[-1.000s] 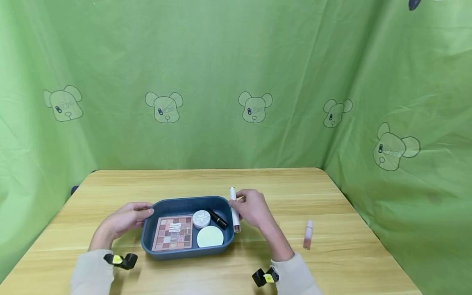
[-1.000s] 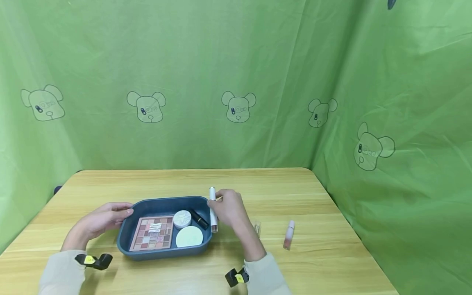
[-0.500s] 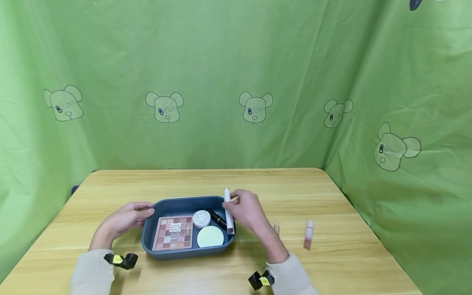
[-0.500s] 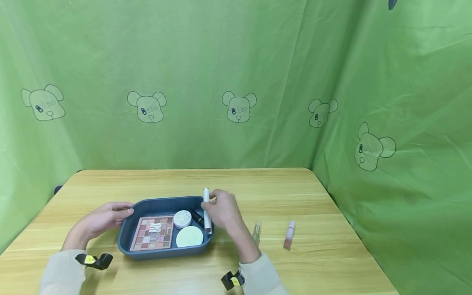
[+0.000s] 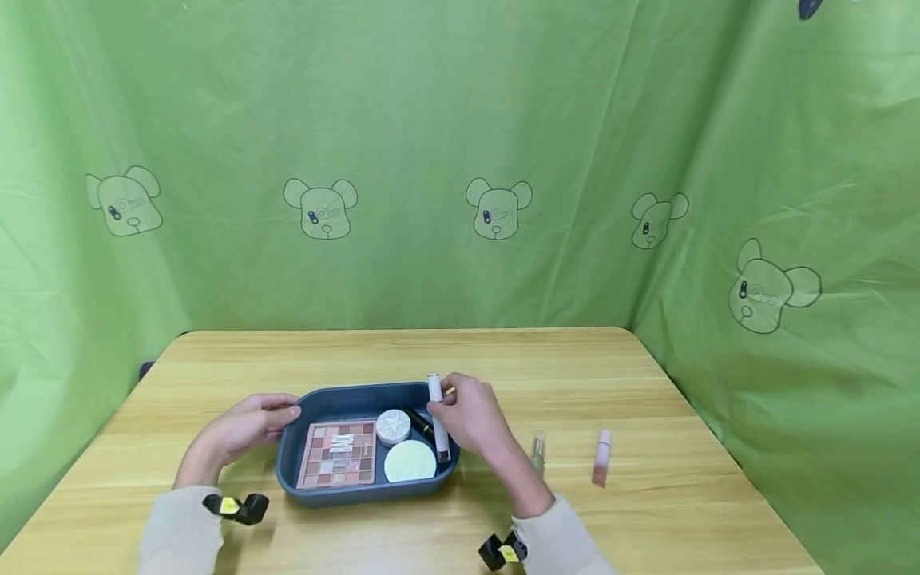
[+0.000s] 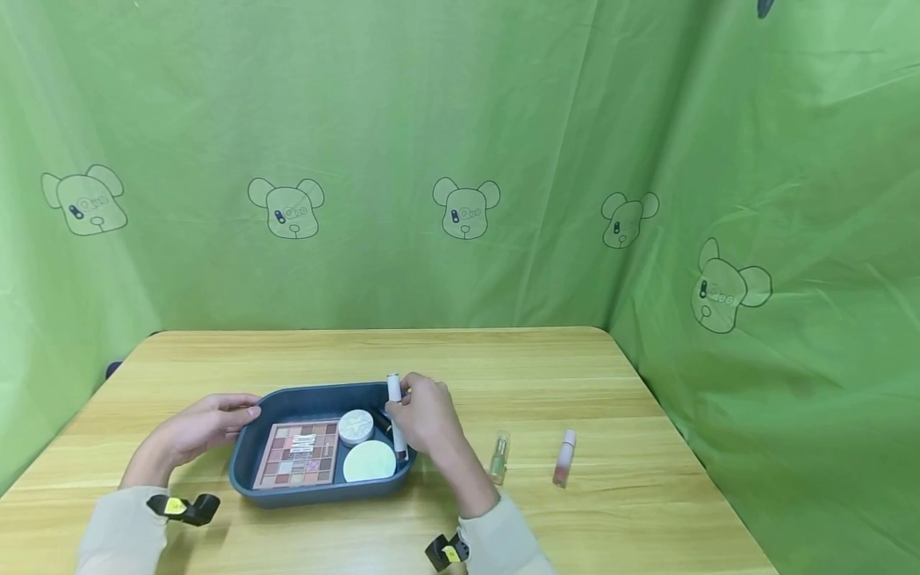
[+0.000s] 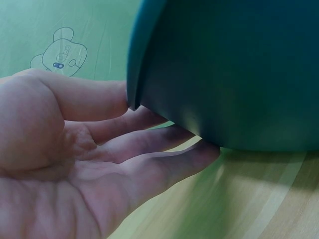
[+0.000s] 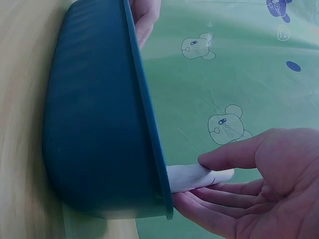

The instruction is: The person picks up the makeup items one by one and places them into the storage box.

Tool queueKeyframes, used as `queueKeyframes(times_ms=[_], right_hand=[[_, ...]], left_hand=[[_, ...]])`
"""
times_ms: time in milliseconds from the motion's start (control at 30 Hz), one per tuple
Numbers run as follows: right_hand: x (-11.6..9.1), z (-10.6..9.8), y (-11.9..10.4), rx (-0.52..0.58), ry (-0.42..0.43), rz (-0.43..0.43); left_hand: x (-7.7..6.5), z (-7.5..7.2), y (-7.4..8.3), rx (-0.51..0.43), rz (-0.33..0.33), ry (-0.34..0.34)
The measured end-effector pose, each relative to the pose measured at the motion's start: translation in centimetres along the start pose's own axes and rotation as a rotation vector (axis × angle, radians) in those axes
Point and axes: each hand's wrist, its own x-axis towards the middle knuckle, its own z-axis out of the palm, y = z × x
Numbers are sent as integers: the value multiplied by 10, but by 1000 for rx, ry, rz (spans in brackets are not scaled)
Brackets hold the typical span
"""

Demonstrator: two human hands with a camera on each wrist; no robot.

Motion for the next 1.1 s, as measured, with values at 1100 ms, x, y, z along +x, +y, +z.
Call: queueKeyframes(times_ms=[1100], right_hand=[[-4, 35, 0, -364, 106, -136]], left_hand=[[0, 0, 0, 3, 5, 2]])
